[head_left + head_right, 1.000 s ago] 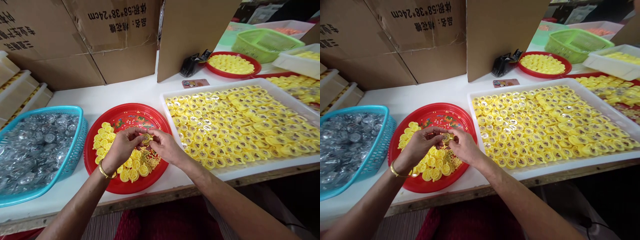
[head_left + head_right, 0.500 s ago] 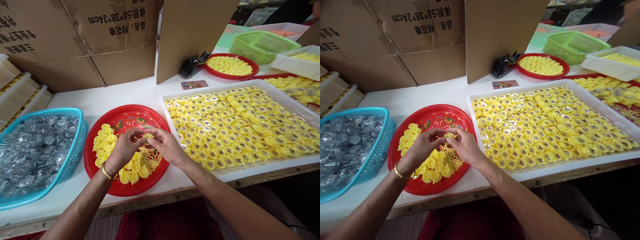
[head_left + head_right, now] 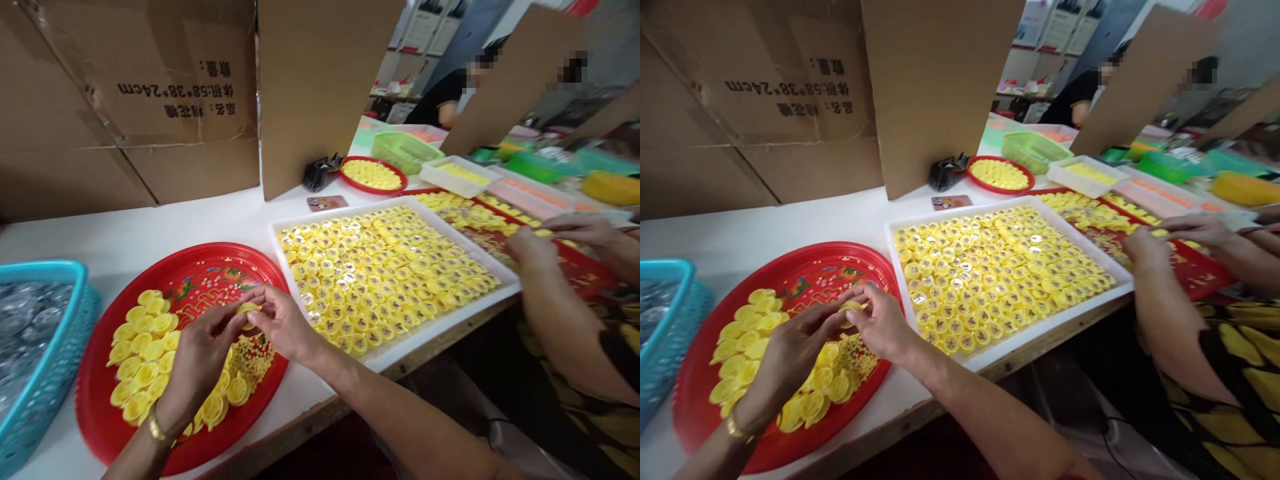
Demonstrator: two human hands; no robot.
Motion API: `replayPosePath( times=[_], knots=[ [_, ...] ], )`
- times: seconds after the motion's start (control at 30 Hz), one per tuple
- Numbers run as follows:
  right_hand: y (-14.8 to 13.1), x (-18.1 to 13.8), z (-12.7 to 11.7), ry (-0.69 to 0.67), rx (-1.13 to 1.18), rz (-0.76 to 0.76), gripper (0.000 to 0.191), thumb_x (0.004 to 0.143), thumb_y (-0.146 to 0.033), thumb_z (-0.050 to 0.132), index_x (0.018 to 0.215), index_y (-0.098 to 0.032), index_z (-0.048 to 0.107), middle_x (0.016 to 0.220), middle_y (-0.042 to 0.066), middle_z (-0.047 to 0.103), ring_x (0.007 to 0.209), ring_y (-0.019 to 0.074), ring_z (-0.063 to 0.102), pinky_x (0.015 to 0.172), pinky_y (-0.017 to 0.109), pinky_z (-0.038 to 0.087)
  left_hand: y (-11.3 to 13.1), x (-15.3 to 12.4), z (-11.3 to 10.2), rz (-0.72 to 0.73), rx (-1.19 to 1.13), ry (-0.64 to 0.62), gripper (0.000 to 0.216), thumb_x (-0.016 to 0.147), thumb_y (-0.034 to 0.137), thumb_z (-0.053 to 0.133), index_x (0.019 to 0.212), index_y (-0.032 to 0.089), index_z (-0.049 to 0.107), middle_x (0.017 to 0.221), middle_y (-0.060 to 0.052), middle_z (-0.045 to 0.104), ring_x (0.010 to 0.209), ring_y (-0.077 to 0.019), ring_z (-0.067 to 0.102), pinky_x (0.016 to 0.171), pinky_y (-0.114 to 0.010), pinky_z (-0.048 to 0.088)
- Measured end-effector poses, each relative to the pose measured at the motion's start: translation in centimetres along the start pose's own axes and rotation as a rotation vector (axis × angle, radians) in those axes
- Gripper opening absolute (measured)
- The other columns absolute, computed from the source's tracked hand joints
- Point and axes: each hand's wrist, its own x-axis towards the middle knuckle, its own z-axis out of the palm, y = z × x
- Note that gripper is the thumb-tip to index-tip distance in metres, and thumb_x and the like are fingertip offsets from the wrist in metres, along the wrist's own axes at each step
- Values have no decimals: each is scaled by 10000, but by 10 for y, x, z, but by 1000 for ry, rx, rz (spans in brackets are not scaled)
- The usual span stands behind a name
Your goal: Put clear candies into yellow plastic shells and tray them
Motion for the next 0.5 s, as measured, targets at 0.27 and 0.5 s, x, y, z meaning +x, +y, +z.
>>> replayPosePath(
  times=[0.27, 0.5],
  knots=[
    [-32, -14, -77, 412, -27, -104, 227, 816, -278, 617, 1037, -245, 581, 1084, 29, 614, 869, 148, 655, 720, 322, 604, 1, -4, -14, -140, -164, -48, 641, 752, 620, 594, 1244, 210, 597, 1040, -62, 723, 813, -216, 685, 745, -343, 582],
    [-61, 25, -242, 1137, -395, 15, 260, 871, -260, 600, 1105, -148, 591, 1036, 54, 649, 897, 163, 644, 774, 323, 555, -23, -8, -25, -239, -127, -28, 636, 591, 708, 658, 969, 201, 735, 1014, -84, 732, 839, -273, 685, 662, -345, 601]
  ],
)
